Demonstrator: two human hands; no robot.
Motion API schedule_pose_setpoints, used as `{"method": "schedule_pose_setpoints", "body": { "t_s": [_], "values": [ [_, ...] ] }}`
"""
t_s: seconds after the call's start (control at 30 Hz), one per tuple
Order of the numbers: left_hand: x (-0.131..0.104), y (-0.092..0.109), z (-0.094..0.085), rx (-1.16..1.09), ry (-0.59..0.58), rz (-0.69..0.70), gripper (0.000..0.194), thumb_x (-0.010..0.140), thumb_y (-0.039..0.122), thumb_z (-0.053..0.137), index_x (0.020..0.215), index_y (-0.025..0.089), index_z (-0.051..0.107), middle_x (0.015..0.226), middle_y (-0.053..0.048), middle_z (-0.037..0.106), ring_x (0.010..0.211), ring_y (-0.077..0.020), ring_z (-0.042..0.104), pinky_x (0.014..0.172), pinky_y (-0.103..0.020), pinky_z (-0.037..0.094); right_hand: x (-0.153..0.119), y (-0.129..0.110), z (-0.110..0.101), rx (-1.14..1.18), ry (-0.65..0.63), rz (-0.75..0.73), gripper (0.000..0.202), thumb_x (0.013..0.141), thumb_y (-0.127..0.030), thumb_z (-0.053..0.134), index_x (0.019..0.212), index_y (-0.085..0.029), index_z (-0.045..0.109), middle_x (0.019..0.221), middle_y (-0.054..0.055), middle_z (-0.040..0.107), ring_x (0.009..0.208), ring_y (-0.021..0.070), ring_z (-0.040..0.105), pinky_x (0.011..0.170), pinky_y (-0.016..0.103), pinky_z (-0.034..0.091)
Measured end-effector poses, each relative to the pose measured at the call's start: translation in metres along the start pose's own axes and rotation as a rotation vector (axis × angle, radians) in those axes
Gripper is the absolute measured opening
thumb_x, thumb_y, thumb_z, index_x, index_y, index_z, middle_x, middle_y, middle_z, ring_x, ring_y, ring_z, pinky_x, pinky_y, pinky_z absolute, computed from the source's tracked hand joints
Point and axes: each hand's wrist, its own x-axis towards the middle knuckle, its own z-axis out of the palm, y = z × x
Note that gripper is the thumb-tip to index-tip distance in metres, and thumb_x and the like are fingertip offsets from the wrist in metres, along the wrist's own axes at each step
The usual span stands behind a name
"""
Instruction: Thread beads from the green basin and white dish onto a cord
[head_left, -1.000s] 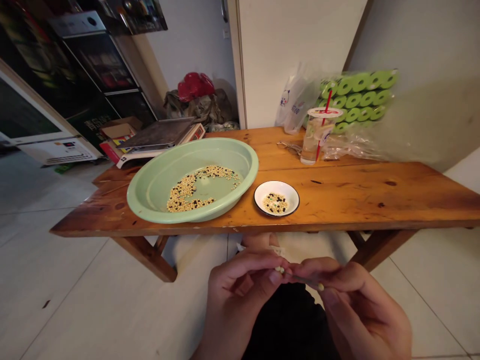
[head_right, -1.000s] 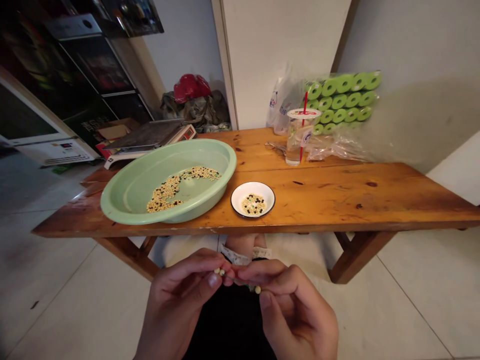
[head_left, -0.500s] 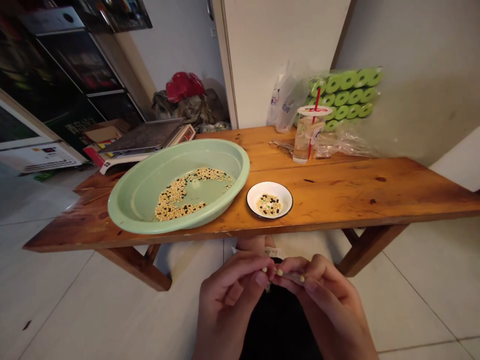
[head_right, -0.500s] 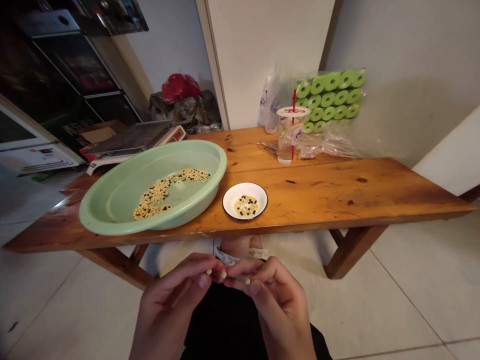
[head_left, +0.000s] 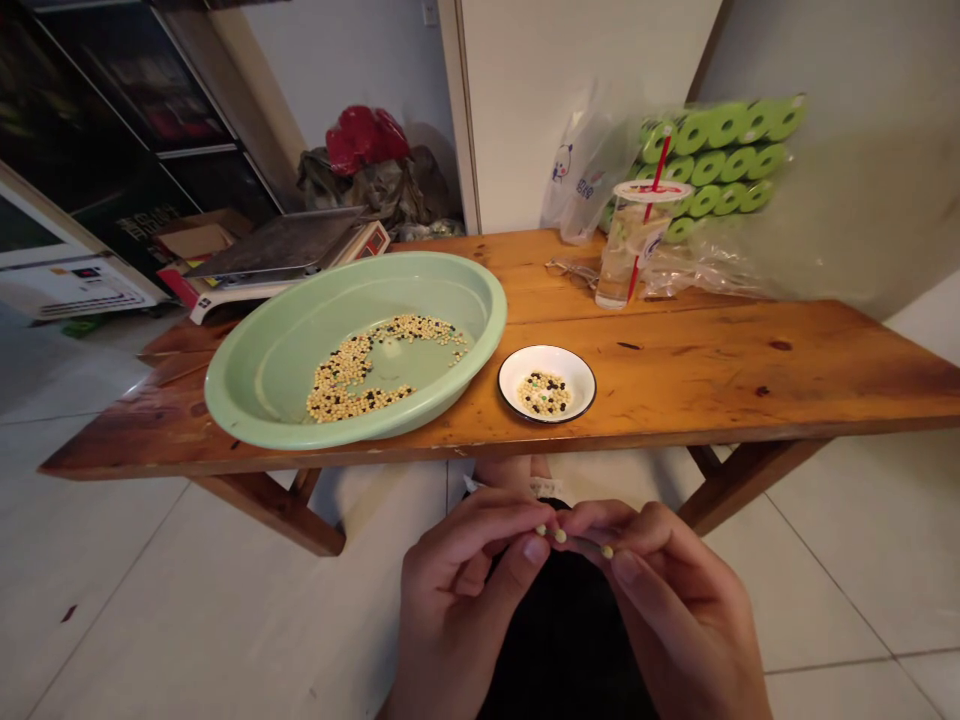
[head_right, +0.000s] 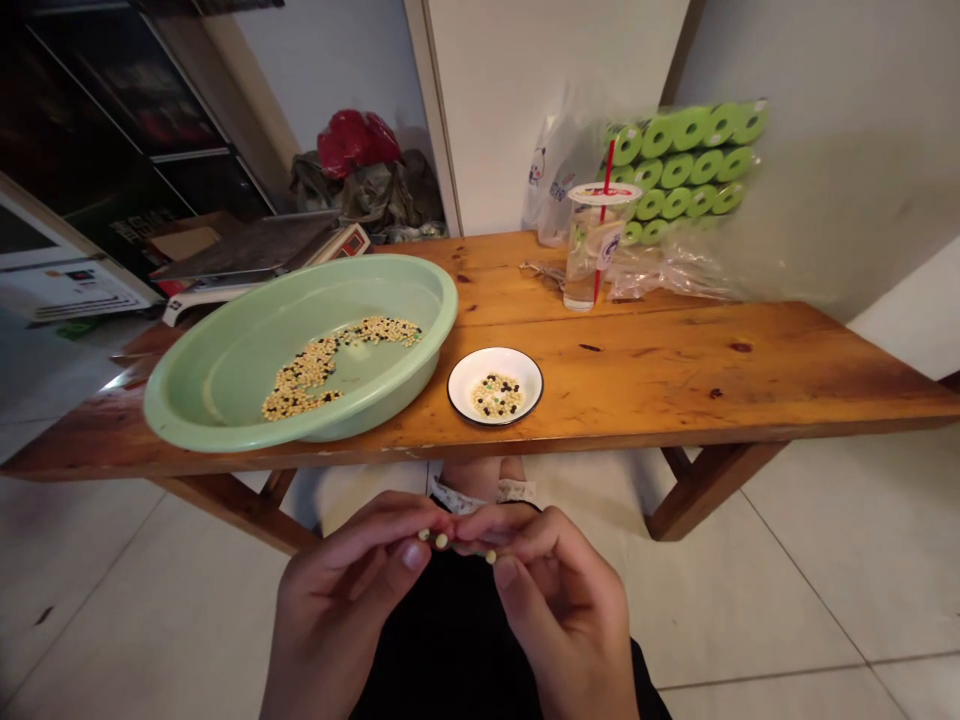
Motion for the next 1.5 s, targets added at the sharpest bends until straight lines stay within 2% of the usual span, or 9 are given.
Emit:
{"method": "schedule_pose_setpoints", "body": {
  "t_s": [0.27,0.43,0.57,0.67,0.8,0.97,1.13,1.33,1.5],
  "values": [
    [0.014,0.012,-0.022,0.439,-0.217,0.259,0.03,0.086,0.006,0.07,0.103,0.03,0.074,0.096,0.004,0.078,0.089,-0.0109,0.072,0.082,-0.017,0.057,0.009,-0.007,-0.006,-0.125,-0.079,0.008,0.015,0.091,-0.016,0.065,0.079,-0.023,0.071,0.096,0.005,0.077,0.093,0.0201,0.073,0.083,0.032,0.063],
    [0.026,0.011,-0.031,0.443,-0.276,0.156,0.032,0.09,0.016,0.067,0.118,0.032,0.067,0.1,0.003,0.077,0.087,-0.0114,0.074,0.081,-0.019,0.058,0.022,-0.001,-0.005,0.026,-0.074,0.171,0.015,0.091,-0.023,0.067,0.076,-0.022,0.07,0.093,0.004,0.075,0.09,0.0189,0.071,0.083,0.035,0.061],
    [0.035,0.007,-0.029,0.462,-0.22,0.122,0.011,0.094,0.02,0.061,0.093,0.026,0.07,0.084,0.004,0.076,0.075,-0.0096,0.072,0.073,-0.017,0.056,0.032,0.002,-0.003,0.021,-0.058,0.222,0.014,0.09,-0.026,0.067,0.077,-0.02,0.07,0.093,0.004,0.074,0.086,0.0182,0.071,0.083,0.034,0.059],
    [0.048,0.006,-0.021,0.55,-0.171,0.18,0.014,0.097,0.02,0.056,0.087,0.021,0.066,0.075,0.004,0.072,0.069,-0.0097,0.069,0.066,-0.017,0.053,0.053,-0.002,-0.007,-0.201,-0.077,0.124,0.012,0.09,-0.028,0.067,0.081,-0.021,0.07,0.095,0.004,0.074,0.087,0.0194,0.072,0.082,0.036,0.059],
    [0.082,0.004,-0.003,0.711,-0.08,0.26,0.015,0.099,0.022,0.049,0.09,0.019,0.061,0.072,0.001,0.07,0.063,-0.0129,0.067,0.063,-0.022,0.05,0.104,-0.009,-0.02,-0.818,-0.097,-0.267,0.015,0.092,-0.03,0.061,0.082,-0.022,0.07,0.106,0.008,0.07,0.106,0.0246,0.067,0.093,0.043,0.053],
    [0.112,-0.014,0.012,1.104,-0.059,0.215,0.019,0.098,0.018,0.044,0.091,0.016,0.062,0.076,-0.007,0.072,0.068,-0.0212,0.067,0.067,-0.032,0.048,0.147,0.0,-0.036,-1.097,-0.152,-0.345,0.018,0.086,-0.02,0.06,0.077,-0.02,0.076,0.118,0.015,0.059,0.121,0.0356,0.053,0.108,0.059,0.036],
    [0.111,-0.029,0.011,1.166,-0.064,0.147,0.018,0.098,0.017,0.045,0.093,0.016,0.063,0.079,-0.01,0.074,0.069,-0.0258,0.069,0.061,-0.033,0.045,0.152,0.013,-0.047,-1.264,-0.257,-0.349,0.026,0.087,-0.015,0.053,0.084,-0.015,0.079,0.128,0.021,0.055,0.13,0.0397,0.047,0.111,0.061,0.034],
    [0.109,-0.024,0.008,1.152,-0.045,0.132,0.015,0.098,0.016,0.047,0.095,0.018,0.062,0.076,-0.005,0.072,0.069,-0.0224,0.069,0.064,-0.031,0.046,0.153,0.007,-0.044,-1.319,-0.327,-0.357,0.031,0.092,-0.017,0.048,0.098,-0.013,0.077,0.135,0.022,0.05,0.137,0.04,0.039,0.115,0.061,0.029],
    [0.103,-0.022,0.008,1.038,0.003,0.183,0.018,0.1,0.021,0.043,0.099,0.018,0.061,0.076,-0.004,0.071,0.068,-0.021,0.068,0.066,-0.031,0.048,0.145,-0.001,-0.034,-1.298,-0.355,-0.385,0.024,0.095,-0.022,0.05,0.089,-0.018,0.072,0.134,0.018,0.051,0.139,0.0342,0.039,0.114,0.054,0.034]
  ]
}}
